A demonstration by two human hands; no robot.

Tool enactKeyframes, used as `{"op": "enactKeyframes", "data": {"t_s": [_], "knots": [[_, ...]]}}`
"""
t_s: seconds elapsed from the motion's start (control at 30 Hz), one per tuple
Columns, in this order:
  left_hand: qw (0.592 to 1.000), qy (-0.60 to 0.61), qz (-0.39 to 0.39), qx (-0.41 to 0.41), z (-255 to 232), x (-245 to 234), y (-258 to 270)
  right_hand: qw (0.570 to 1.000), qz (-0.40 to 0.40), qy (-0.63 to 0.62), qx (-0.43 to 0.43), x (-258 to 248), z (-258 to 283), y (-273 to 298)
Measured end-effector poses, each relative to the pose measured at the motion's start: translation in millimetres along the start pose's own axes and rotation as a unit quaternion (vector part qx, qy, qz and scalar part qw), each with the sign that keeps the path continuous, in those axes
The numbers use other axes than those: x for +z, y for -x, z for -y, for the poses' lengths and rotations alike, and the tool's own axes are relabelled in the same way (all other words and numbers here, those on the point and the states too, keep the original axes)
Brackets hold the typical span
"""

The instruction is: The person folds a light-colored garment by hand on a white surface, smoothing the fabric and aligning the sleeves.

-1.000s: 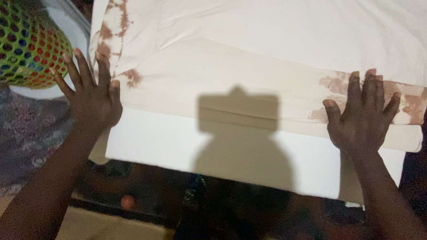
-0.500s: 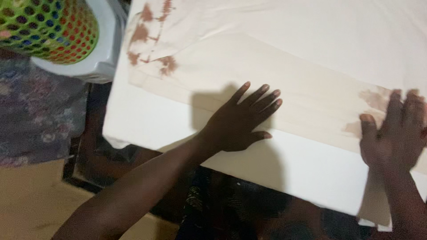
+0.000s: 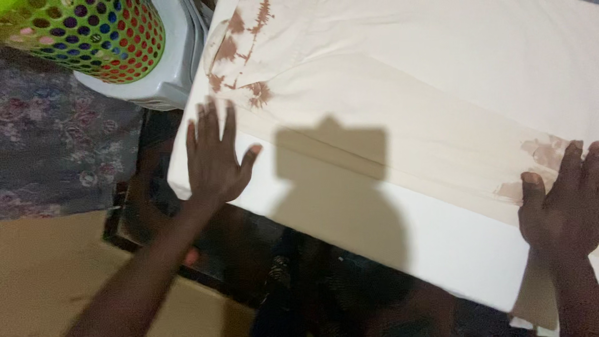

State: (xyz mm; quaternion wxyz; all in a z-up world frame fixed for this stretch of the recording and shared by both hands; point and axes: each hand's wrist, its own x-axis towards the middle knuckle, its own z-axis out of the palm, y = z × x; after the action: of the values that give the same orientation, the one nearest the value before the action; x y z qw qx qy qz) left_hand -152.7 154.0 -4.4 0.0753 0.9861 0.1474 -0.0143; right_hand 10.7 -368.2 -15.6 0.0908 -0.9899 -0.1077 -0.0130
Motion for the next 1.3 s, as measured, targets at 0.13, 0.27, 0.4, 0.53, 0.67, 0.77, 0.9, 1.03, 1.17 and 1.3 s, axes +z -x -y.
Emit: {"op": "enactKeyframes", "data": {"t_s": [0.13, 0.27, 0.4, 0.53, 0.67, 0.77, 0.9, 1.03, 1.17, 1.3], "knots": [[0.997, 0.004, -0.002, -0.083, 4, 11, -2, 0.999, -0.005, 0.049, -0.024, 2, -12, 1], [0.995, 0.009, 0.01, -0.097, 2, 13, 0, 1.0, -0.017, 0.005, -0.024, 4, -14, -1], [0.993, 0.018, 0.015, -0.113, -6, 8, -3, 1.0, 0.003, -0.015, -0.015, -11, -6, -3], [0.994, 0.034, 0.006, -0.101, -12, -1, 0, 0.998, -0.005, 0.032, 0.051, -27, 5, -1], [0.995, 0.03, -0.017, -0.089, -15, -4, 2, 0.995, -0.033, 0.035, 0.087, -30, 12, 4], [0.996, 0.029, -0.021, -0.079, -18, -8, 3, 0.99, -0.038, 0.03, 0.135, -30, 19, 27], [0.996, 0.021, -0.017, -0.08, -15, -14, -2, 0.986, -0.015, 0.041, 0.162, -18, 42, 80], [0.997, 0.023, -0.002, -0.076, -16, -24, -2, 0.981, 0.061, 0.057, 0.173, -8, 68, 156], [0.997, 0.019, 0.018, -0.075, -11, -22, -7, 0.964, 0.181, 0.033, 0.191, -11, 56, 176], [0.996, 0.035, 0.053, -0.067, -3, -19, -4, 0.959, 0.225, 0.054, 0.162, -12, 40, 175]]}}
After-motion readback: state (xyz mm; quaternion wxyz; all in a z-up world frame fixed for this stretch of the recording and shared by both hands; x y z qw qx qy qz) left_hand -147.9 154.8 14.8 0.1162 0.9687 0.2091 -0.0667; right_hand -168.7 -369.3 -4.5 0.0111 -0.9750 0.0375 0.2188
